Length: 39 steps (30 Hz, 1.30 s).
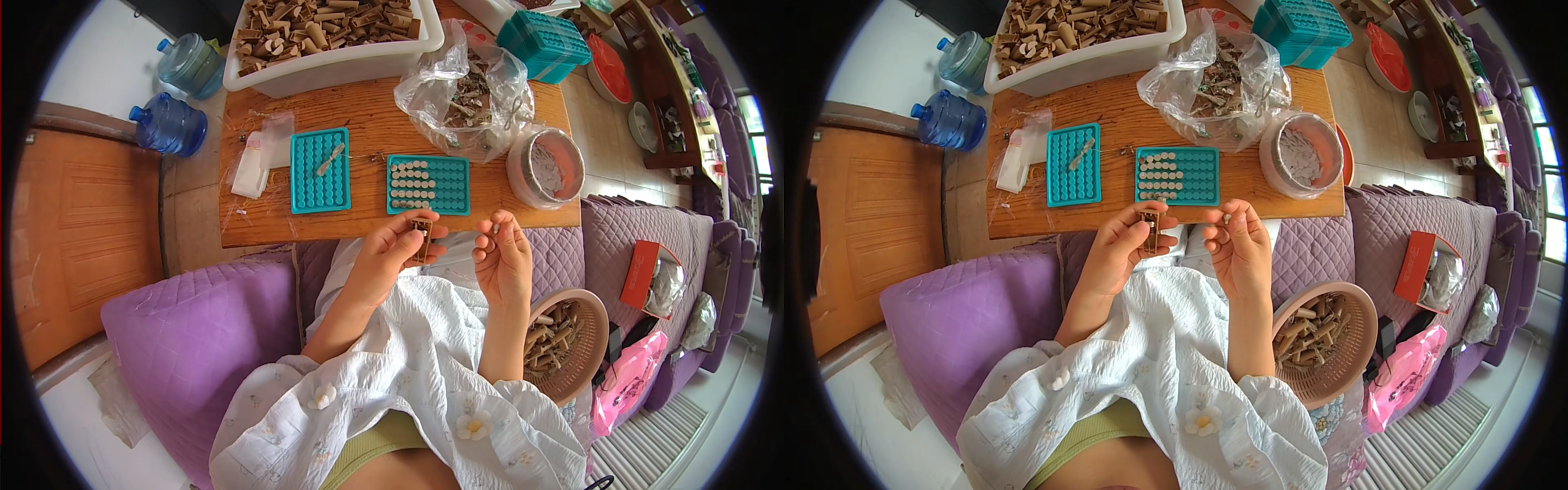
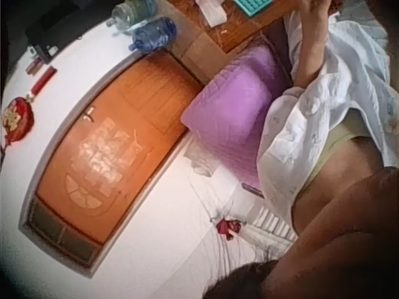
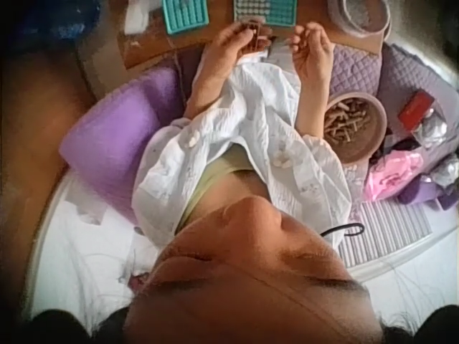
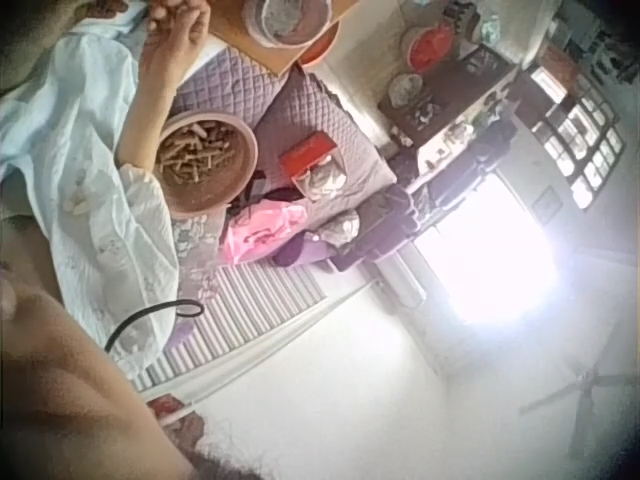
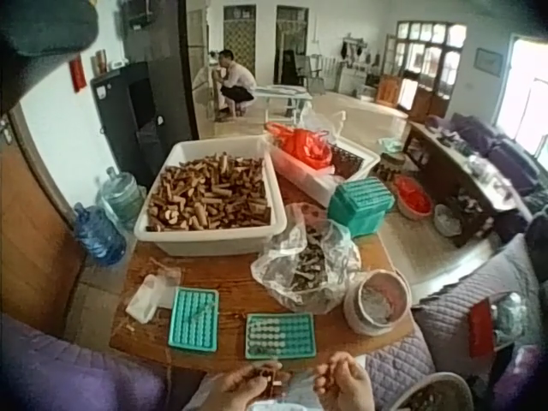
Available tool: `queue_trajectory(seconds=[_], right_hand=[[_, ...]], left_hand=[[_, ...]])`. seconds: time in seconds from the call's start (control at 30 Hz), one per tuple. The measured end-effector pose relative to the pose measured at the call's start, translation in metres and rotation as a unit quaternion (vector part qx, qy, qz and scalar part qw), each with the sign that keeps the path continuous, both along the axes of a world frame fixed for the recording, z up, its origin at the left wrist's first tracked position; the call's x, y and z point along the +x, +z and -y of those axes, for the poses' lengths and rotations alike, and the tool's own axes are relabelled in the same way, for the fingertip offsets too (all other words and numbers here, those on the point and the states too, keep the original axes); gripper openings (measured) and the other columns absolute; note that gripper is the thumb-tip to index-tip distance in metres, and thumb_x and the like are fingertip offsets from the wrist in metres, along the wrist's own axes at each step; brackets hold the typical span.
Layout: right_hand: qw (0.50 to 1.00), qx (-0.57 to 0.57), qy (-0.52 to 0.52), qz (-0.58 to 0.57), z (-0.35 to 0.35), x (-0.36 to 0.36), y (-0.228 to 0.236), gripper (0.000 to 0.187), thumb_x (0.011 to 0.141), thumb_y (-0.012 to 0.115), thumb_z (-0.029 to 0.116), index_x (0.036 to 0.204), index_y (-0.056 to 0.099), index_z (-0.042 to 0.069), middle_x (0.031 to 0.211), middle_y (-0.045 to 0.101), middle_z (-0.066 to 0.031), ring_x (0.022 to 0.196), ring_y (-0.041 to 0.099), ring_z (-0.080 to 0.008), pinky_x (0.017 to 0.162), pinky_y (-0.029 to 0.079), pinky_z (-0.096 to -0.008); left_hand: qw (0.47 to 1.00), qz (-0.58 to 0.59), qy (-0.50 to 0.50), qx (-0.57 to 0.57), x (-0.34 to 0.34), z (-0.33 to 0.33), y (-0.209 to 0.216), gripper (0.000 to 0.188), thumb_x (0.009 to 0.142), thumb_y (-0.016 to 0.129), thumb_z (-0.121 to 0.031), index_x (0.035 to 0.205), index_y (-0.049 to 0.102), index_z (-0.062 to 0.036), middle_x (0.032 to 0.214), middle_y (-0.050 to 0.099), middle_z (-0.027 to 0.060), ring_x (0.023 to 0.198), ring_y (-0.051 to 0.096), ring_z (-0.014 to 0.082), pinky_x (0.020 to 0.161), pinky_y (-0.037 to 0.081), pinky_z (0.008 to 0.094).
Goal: The person sorts small wooden or plastic components by hand, placing them into a gridded tray.
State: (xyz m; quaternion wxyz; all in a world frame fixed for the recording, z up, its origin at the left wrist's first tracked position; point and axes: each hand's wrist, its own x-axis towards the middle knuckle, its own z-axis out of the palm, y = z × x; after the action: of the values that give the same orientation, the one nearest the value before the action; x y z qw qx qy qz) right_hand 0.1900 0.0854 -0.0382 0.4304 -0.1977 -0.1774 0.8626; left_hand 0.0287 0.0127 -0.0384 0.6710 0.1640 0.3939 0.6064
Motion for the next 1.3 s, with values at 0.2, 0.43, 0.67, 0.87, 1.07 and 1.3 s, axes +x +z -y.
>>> queue_trajectory(seconds=[0.2,0.43,0.67,0.87,1.07,1.3], right_hand=[[0.999,0.030,-0.005,0.014,0.000,-0.008,-0.003,0.018,0.085,0.047,0.021,0.085,0.047,0.003,0.074,0.053,-0.0036,0.062,0.051,-0.0096,0.057,0.044,-0.0193],[0.967,0.099,-0.062,0.227,0.009,-0.023,0.017,0.014,0.085,0.048,0.013,0.087,0.053,0.000,0.075,0.055,-0.0037,0.065,0.053,-0.0097,0.057,0.041,-0.0189],[0.775,0.393,-0.122,0.480,0.017,-0.031,0.027,0.012,0.077,0.053,-0.003,0.088,0.056,-0.002,0.088,0.058,-0.0104,0.076,0.059,-0.0169,0.061,0.047,-0.0241],[0.649,0.549,-0.162,0.501,0.023,-0.037,0.014,0.013,0.069,0.060,-0.003,0.081,0.061,0.001,0.095,0.058,-0.0141,0.077,0.061,-0.0222,0.060,0.050,-0.0270],[0.631,0.597,-0.111,0.483,0.018,-0.038,0.003,0.024,0.067,0.059,-0.005,0.090,0.060,0.003,0.095,0.058,-0.0142,0.081,0.059,-0.0250,0.068,0.049,-0.0299],[0.682,0.577,-0.079,0.442,0.008,-0.045,-0.025,0.038,0.069,0.056,-0.004,0.107,0.052,0.004,0.097,0.057,-0.0127,0.083,0.057,-0.0270,0.068,0.048,-0.0318]], left_hand=[[0.999,-0.018,-0.038,0.022,0.005,0.002,0.011,0.030,0.086,0.045,-0.018,0.110,0.044,-0.0017,0.100,0.054,0.0105,0.084,0.057,0.0163,0.074,0.046,0.0258],[0.998,0.004,-0.051,0.037,0.005,0.003,0.011,0.032,0.086,0.046,-0.017,0.113,0.041,-0.0010,0.101,0.054,0.0107,0.085,0.057,0.0167,0.074,0.047,0.0274],[0.999,0.001,-0.036,0.033,0.005,0.003,0.004,0.036,0.082,0.052,-0.011,0.114,0.041,-0.0009,0.100,0.055,0.0095,0.083,0.057,0.0165,0.073,0.048,0.0271],[0.998,-0.046,-0.018,0.035,0.008,0.004,0.005,0.035,0.080,0.053,-0.006,0.113,0.043,-0.0002,0.094,0.055,0.0067,0.081,0.056,0.0114,0.071,0.049,0.0235],[0.994,-0.113,0.001,0.012,0.007,0.005,-0.002,0.033,0.082,0.050,-0.006,0.112,0.043,0.0036,0.093,0.056,0.0059,0.080,0.055,0.0095,0.069,0.048,0.0222],[0.998,-0.038,0.047,-0.014,-0.008,-0.001,-0.030,0.023,0.080,0.045,-0.011,0.100,0.050,0.0003,0.086,0.057,0.0076,0.071,0.059,0.0135,0.064,0.049,0.0254]])
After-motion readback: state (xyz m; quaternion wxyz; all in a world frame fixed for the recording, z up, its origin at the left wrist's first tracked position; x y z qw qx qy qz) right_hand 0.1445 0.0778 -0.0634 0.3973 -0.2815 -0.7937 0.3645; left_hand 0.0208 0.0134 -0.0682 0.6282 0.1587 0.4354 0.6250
